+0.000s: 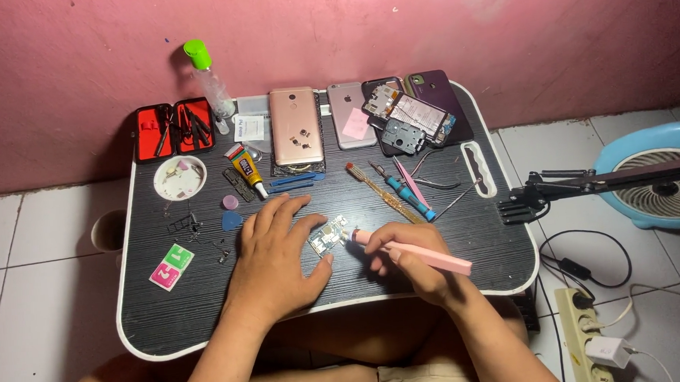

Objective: The person uses a pink soldering iron to apply heat to a small circuit board on a workbench. They hold the board steady with their left hand while carefully moving the soldering iron tip across different points on the board.

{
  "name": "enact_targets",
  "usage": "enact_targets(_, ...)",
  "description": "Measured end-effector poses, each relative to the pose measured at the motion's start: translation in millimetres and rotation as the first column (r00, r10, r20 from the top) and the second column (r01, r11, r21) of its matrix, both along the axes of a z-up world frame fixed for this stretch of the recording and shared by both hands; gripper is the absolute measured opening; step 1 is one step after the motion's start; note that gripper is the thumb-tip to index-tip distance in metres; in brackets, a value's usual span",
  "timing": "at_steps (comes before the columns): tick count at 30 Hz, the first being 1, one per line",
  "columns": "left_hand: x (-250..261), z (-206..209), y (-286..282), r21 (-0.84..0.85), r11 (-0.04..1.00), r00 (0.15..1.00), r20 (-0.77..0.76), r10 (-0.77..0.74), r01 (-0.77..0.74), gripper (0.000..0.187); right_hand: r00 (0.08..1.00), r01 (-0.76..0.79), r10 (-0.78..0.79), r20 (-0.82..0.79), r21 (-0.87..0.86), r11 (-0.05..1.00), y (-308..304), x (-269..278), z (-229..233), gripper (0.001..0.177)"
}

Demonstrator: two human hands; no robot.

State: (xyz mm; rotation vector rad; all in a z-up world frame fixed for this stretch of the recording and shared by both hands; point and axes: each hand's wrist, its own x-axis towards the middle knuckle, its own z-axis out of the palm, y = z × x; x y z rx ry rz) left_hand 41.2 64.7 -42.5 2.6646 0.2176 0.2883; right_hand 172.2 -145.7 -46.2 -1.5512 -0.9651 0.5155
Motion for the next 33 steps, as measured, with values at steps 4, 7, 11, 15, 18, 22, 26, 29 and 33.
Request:
enact_targets(4, -1, 3, 1, -0.018, 1.0, 1.0, 0.01, 0.001, -0.001, 0.056, 1.0, -0.027, 0.027, 0.003, 0.042, 0.999, -3, -2, -5, 0.036)
enact_targets(7, -2, -3, 2, -0.045, 0.999, 1.0, 0.017, -0.003, 0.004, 0.056, 1.0, -0.005, 0.005, -0.003, 0.081, 0.997, -4, 1, -8, 0.038)
enact_targets(11, -2, -14, 3, -0.004, 1.0, 0.999, 0.044, 0.013, -0.013, 0.054, 0.997, -0.065, 0.067, -0.028, 0.073, 0.995, -2, 8, -7, 0.036)
enact_targets(15, -1, -17, 2, -0.005, 1.0, 0.997, 0.067, 0.026, -0.026, 0.056, 0.998, -0.063, 0.062, 0.032, 0.059, 0.996, 0, 0, -4, 0.033)
enact_targets(18, -1, -19, 2, -0.006, 1.0, 0.997, 0.067, 0.025, -0.025, 0.055, 0.996, -0.062, 0.059, 0.061, 0.047, 0.997, -2, -2, 3, 0.034)
enact_targets(22, 0, -23, 1, 0.029, 1.0, 0.996, 0.093, 0.009, -0.011, 0.055, 0.998, -0.053, 0.05, 0.046, 0.045, 0.998, -1, -1, 1, 0.032)
enact_targets(26, -2, -20, 0, 0.062, 0.998, 0.993, 0.121, 0.001, -0.009, 0.054, 0.995, -0.027, 0.023, 0.092, 0.05, 0.998, -4, -3, 0, 0.033)
enact_targets(29, -2, -17, -1, 0.072, 0.997, 0.989, 0.146, -0.01, -0.001, 0.052, 0.988, -0.021, 0.014, 0.151, 0.046, 0.999, -5, -2, 8, 0.035)
enact_targets(33, -2, -18, 0, 0.056, 0.998, 0.984, 0.176, -0.022, 0.013, 0.05, 0.994, -0.038, 0.032, 0.103, 0.05, 0.998, -4, -2, 6, 0.038)
